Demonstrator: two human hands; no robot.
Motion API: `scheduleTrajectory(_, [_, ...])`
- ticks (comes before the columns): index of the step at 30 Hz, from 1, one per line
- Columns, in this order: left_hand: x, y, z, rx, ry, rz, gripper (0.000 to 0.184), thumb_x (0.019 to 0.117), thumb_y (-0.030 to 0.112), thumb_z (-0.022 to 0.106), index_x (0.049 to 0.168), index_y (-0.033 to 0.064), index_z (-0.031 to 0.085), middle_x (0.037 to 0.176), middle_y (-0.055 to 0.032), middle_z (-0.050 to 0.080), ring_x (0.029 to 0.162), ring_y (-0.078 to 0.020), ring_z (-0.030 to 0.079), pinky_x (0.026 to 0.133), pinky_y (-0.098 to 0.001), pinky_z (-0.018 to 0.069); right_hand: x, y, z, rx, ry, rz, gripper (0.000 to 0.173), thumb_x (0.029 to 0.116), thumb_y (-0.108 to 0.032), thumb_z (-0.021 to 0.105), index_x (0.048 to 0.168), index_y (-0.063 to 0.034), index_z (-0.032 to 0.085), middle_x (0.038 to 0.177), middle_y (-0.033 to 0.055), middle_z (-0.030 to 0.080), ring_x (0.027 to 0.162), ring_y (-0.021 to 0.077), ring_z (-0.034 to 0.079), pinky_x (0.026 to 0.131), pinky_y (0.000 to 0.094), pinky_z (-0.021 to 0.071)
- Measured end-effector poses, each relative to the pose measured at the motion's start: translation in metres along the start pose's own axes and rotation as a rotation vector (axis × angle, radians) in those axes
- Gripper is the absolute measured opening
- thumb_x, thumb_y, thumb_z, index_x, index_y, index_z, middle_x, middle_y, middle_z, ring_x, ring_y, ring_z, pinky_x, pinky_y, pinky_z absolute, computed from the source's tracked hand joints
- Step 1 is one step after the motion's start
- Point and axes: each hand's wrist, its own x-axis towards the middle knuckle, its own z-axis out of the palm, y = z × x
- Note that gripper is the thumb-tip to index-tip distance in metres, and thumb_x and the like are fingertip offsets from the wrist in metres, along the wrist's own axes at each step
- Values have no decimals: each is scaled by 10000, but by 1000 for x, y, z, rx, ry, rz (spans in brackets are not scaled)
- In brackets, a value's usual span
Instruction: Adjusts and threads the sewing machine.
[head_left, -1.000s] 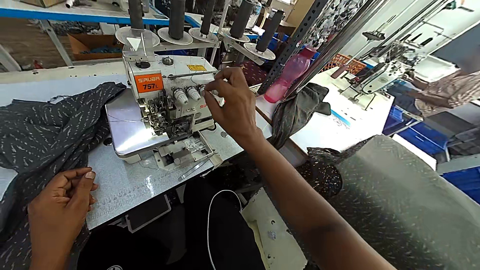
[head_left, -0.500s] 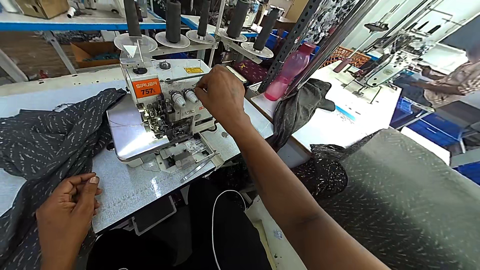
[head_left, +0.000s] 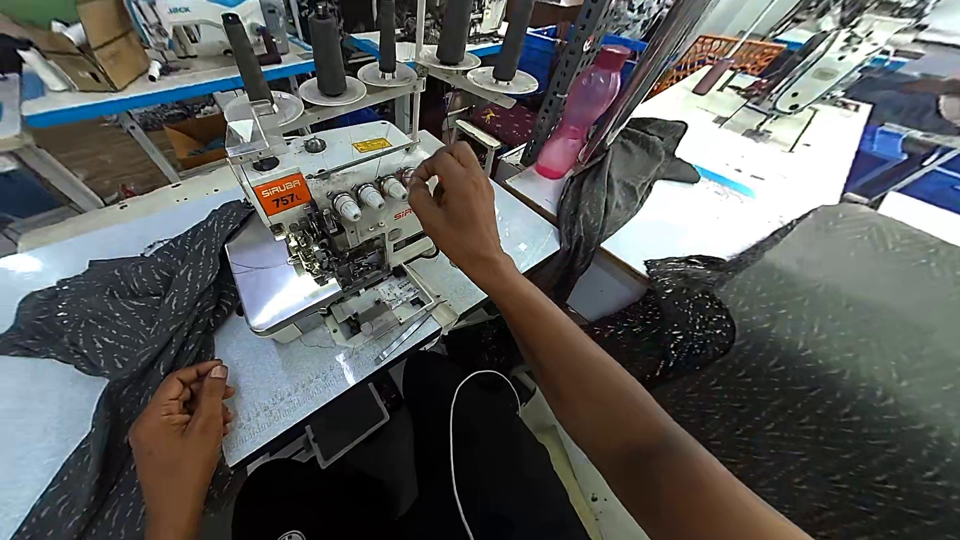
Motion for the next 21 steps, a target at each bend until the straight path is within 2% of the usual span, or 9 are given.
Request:
scheduleTrajectory(4, [2,42,11,-99,-5,285,219,1002,180,605,1104,-7,654,831,21,656,557,-19,593,459,-181,521,-12,7,-9,103,-18,39,99,963,-121,632,966,-56,707,945,84,634,651,135,577,566,297,504])
scheduleTrajectory(7, [26,127,30,-84,-293,606,402,1059,394,533,1297,96,657,1080,-7,685,682,-68,628,569,-254,561,-20,-4,-19,227,-110,-108,124,982,-106,624,1007,-19,711,912,88,661,657,141,598,583,313,534])
scheduleTrajectory(9, [52,184,58,-3,-521,789,488,1076,428,467,1430,114,586,1352,-32,621,786,-64,641,639,-260,569,-28,-10,-23,296,-146,-164,127,985,-107,624,1015,-20,711,893,74,664,662,134,597,583,314,526])
scheduleTrajectory(10, [65,206,74,60,-629,846,502,1078,413,454,1455,100,561,1405,-50,594,818,-66,644,658,-264,570,-31,-11,-24,329,-136,-160,119,987,-103,624,1014,-21,706,882,66,664,658,121,591,582,297,518])
scheduleTrajectory(12, [87,234,100,195,-791,867,466,1071,385,496,1438,107,567,1281,-12,671,764,-41,660,633,-240,581,-37,-4,-26,404,-96,-106,113,993,-83,623,1025,2,690,870,66,674,640,96,602,575,265,537])
scheduleTrajectory(14, [106,246,115,249,-854,854,304,1030,302,607,1250,109,688,978,25,714,686,-25,629,605,-207,549,-41,9,-25,455,-54,-8,110,1009,-77,605,1040,10,666,855,63,681,608,91,618,550,264,562])
scheduleTrajectory(15, [117,249,119,279,-854,863,220,1010,279,637,1134,125,734,900,41,704,692,-15,627,625,-202,550,-43,16,-22,476,-33,43,104,1017,-80,600,1044,4,654,851,57,688,594,89,623,533,261,567])
scheduleTrajectory(17, [134,254,122,343,-815,870,184,991,297,656,1017,154,770,869,50,675,715,-10,613,644,-205,532,-45,25,-14,519,-9,146,107,1027,-90,582,1052,-6,644,841,50,705,578,96,636,510,271,570])
scheduleTrajectory(21, [148,256,136,489,-556,878,163,977,255,681,970,123,776,860,-12,661,713,-56,605,662,-250,515,-45,24,13,733,-72,420,149,1069,-131,532,1081,-11,619,741,43,725,505,128,658,451,301,577])
